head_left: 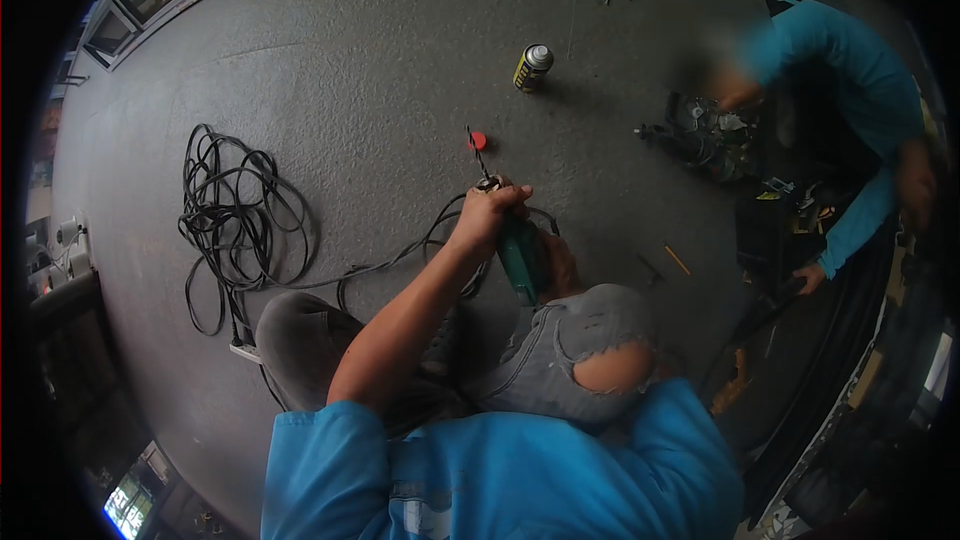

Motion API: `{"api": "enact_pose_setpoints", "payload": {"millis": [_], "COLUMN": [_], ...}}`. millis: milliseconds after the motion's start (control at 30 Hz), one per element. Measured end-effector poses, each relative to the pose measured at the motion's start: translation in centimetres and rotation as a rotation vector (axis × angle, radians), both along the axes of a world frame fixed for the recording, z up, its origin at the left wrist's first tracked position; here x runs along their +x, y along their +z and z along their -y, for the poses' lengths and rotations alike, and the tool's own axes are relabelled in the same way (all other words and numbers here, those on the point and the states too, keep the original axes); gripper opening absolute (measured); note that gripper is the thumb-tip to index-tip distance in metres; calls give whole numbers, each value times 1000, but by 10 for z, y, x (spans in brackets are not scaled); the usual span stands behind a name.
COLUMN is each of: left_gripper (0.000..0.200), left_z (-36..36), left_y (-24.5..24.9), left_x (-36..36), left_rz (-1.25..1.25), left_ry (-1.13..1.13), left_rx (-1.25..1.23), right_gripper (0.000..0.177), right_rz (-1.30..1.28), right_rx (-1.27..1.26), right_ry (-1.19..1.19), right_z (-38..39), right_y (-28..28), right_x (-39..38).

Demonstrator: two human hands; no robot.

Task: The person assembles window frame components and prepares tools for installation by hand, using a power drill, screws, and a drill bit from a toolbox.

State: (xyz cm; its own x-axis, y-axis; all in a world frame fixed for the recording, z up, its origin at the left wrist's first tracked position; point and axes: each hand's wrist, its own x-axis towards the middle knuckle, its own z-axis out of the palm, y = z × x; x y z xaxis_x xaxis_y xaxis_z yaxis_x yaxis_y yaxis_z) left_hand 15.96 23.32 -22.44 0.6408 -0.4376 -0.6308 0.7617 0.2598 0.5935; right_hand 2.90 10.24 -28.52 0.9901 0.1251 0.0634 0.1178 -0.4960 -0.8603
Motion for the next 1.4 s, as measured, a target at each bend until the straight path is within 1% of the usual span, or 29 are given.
{"api": "enact_pose_setpoints", "payload": {"millis": [100, 200, 267, 400, 500, 567, 600, 633, 700, 733, 767, 800, 867, 900, 967, 1000, 1033, 1067, 1100, 1133, 1200, 1233, 1267, 1300, 1333, 1367, 1400], "left_gripper": [13, 10, 11, 13, 12, 14, 15, 16, 17, 18, 22, 27, 42, 42, 57, 57, 59, 62, 62, 67, 78, 80, 84, 77, 63, 50, 38], "left_z": [-1, -3, -6, -14, -16, -18, -18, -20, -22, -21, -21, -21, -24, -21, -24, -46, -82, -108, -99, -100, -85, -83, -79, -66, -61, -61, -58], "left_y": [2, 0, -3, -14, -17, -20, -22, -23, -26, -27, -25, -24, -32, -27, -12, -36, -80, -100, -88, -106, -92, -84, -73, -54, -52, -48, -50], "left_x": [-2, -2, -3, -4, -3, 0, 2, 3, 7, 7, 5, 5, 4, 4, 2, 5, 16, 25, 23, 22, 11, 8, 4, -5, -14, -23, -32], "left_rz": [15, 38, -43, -83, -100, -84, -89, -84, -68, -56, -54, -47, -74, -75, -221, -217, -181, -147, -34, 229, 924, 764, 606, 458, 285, 18, -99], "left_ry": [25, -2, 46, 49, 91, 80, 87, 86, 77, 71, 83, 105, 178, 156, 193, 192, -27, -245, -258, -182, 60, 35, 12, 45, -47, -168, -144], "left_rx": [-20, 31, 21, 56, 73, 57, 41, 36, 66, 102, 93, 84, -1, -6, 107, 115, 96, 85, 444, 846, 1495, 1363, 1222, 910, 714, 563, 489], "right_gripper": [74, 75, 75, 75, 75, 76, 76, 76, 82, 86, 90, 90, 84, 84, 84, 84, 84, 86, 87, 87, 92, 92, 95, 98, 98, 93, 89], "right_rz": [-7, -10, -15, -32, -52, -70, -80, -90, -67, -179, -285, -292, -6, 71, 42, 22, 31, 14, -2, 13, 49, 61, 14, -36, -31, -48, -60], "right_rx": [14, 28, 34, 40, 35, 28, 22, 10, 56, 108, 166, 151, 68, 78, 75, 76, 86, 63, 44, 71, 94, 110, 81, 48, 55, 47, 39], "right_ry": [26, 48, 56, 50, 21, -22, -50, -92, 40, 20, 1, -51, -42, -40, -61, -58, -51, -62, -63, -40, -33, -13, 5, 18, 31, 91, 149], "right_z": [-5, -10, -12, -15, -12, -7, -7, -4, 3, 3, 4, 6, 4, 5, 0, -3, -2, -2, -2, -4, -5, -7, -9, -11, -14, -17, -20], "right_y": [0, -1, -1, 0, 8, 9, -5, -5, -5, 17, 41, 46, 48, 37, 3, -6, -7, -6, -6, -7, -12, -13, -14, -16, -23, -30, -35], "right_x": [2, 5, 6, 4, -1, -8, -11, -12, -13, -13, -9, -11, -11, -10, -13, -12, -10, -14, -16, -17, -14, -13, -13, -12, -11, -10, -5]}}
